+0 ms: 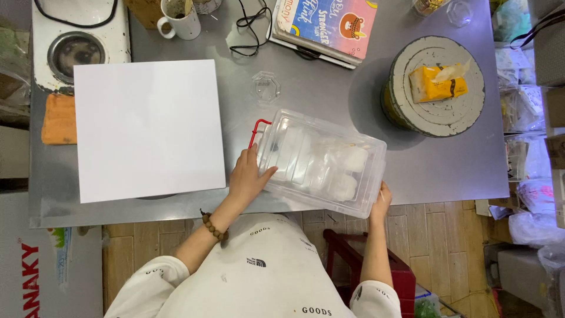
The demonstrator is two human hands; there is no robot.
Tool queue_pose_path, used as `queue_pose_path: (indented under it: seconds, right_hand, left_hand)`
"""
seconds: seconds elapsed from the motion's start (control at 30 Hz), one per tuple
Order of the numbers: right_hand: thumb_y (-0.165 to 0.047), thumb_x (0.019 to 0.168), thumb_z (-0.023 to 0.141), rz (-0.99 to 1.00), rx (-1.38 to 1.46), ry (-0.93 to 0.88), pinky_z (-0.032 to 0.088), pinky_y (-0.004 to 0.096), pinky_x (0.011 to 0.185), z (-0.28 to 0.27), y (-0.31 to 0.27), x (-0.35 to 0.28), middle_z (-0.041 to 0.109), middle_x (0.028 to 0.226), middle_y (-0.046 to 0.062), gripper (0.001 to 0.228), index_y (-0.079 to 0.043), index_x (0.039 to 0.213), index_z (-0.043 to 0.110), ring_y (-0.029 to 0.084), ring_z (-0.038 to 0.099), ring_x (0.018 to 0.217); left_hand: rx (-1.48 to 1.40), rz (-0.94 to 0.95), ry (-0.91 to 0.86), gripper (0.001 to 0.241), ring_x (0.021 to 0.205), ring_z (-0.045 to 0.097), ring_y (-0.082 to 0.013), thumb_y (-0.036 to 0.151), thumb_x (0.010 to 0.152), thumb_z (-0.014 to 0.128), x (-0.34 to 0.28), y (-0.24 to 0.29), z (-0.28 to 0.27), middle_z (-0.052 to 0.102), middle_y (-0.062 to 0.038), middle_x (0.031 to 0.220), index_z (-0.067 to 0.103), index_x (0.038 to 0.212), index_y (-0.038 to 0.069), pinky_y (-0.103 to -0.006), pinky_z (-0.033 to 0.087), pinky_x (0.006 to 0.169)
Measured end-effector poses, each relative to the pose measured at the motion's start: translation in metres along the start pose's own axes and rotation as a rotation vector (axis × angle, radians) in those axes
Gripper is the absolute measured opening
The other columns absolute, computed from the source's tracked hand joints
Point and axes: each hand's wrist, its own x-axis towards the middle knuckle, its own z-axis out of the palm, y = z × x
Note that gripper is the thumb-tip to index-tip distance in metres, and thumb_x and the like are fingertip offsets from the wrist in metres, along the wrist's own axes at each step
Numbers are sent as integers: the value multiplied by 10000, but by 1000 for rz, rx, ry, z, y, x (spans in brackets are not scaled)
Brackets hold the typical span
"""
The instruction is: Punching circular shapes out of white paper using a craft hole puncher.
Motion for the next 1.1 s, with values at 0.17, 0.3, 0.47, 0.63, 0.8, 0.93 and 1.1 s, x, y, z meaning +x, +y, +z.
queue_pose_path:
  seconds: [0.17,0.3,0.47,0.63,0.8,0.93,1.1]
  right_hand:
    - [-517,1091,497,-141,275,74,433,432,1103,-41,-89,-53,610,1407,194,612,-7,1424,561,308,577,1301]
    - [-648,854,667,-724,-84,48,374,490,1209,-67,-146,-108,538,1496,160,909,-70,1532,484,298,419,1460]
    - [-541,815,793,-1077,-277,146,352,535,1206,-19,-130,-148,616,1389,155,786,-101,1412,534,282,426,1443]
    - [-219,1017,705,-1050,-130,451,506,499,1113,-69,-104,-102,637,1356,225,370,-48,1310,559,330,634,1334]
    - [-26,1091,681,-979,-426,434,554,444,1037,-168,-108,-82,662,1391,259,314,-36,1382,562,378,644,1349]
    - [25,1078,690,-826,-663,306,549,401,1064,-159,-63,-45,695,1388,185,304,-67,1355,604,319,653,1348]
    - [30,1016,722,-816,-646,231,514,437,1111,-106,-47,-3,701,1404,135,294,-88,1279,662,326,643,1372]
  left_hand:
    - [199,-141,-206,494,692,696,-355,416,978,643,-1,-11,12,674,-212,840,573,1111,-54,-436,570,582]
    - [354,-29,-131,443,476,654,-310,428,938,652,2,27,-28,623,-128,533,629,842,-4,-424,527,431]
    - [196,226,-98,442,352,592,-223,419,935,671,13,127,-80,605,-86,445,652,845,-13,-366,468,355]
    - [-252,426,-165,325,443,622,-161,387,1002,636,25,153,-106,691,-34,609,670,992,63,-316,485,448]
    - [-171,226,-146,432,556,689,-200,425,958,676,40,95,-112,762,-15,749,651,1188,60,-354,507,508]
    - [16,115,-214,400,769,711,-252,388,926,720,31,33,-47,755,-74,893,672,1151,61,-395,550,643]
    - [180,417,-21,558,1194,597,-307,109,743,793,33,-1,25,611,-152,1354,627,1271,47,-388,554,906]
